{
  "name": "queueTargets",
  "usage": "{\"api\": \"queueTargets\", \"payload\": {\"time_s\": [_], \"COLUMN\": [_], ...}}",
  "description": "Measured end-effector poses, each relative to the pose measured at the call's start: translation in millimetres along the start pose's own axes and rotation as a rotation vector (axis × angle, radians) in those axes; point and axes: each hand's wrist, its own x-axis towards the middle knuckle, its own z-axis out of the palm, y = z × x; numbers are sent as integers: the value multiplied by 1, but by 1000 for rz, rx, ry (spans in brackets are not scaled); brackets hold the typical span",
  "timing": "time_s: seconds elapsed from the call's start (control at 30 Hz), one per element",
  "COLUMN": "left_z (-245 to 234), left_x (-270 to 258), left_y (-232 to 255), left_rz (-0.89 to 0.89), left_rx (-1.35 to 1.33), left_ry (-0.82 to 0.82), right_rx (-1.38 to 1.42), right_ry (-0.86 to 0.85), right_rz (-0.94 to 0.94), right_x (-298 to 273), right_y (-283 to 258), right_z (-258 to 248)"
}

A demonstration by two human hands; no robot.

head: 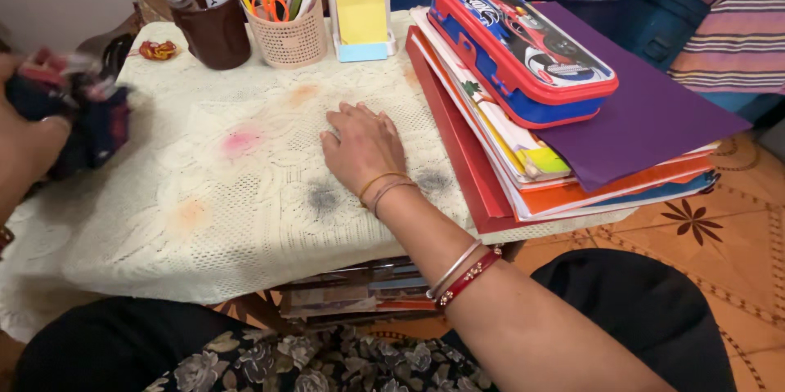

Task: The person sorts through various stationery items including pens, pencils, and markers on a table, testing some on paper before placing them into a container. They also organize several notebooks, folders, and a pencil case by hand.

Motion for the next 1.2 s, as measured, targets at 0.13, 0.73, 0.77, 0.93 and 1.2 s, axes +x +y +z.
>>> {"api": "queueTargets", "payload": {"time_s": [0.13, 0.73, 0.77, 0.93, 1.2], "left_z": [-12, 88, 86, 69, 65], "left_x": [-13, -76, -76, -73, -67], "left_y": [83, 201, 202, 194, 162], "left_rz": [189, -365, -348, -285, -723], "left_rx": [-73, -1212, -1264, -1473, -1343], "left_ry": [88, -231, -290, -409, -123], "right_rx": [-8, 879, 892, 857, 509], "right_ry": [-12, -125, -160, -119, 273], "right_rz": [-10, -306, -318, -197, -130], "right_x": [0, -18, -18, -12, 49], "right_y": [-5, -41, -46, -59, -17], "right_z": [-8, -58, -57, -53, -74]}}
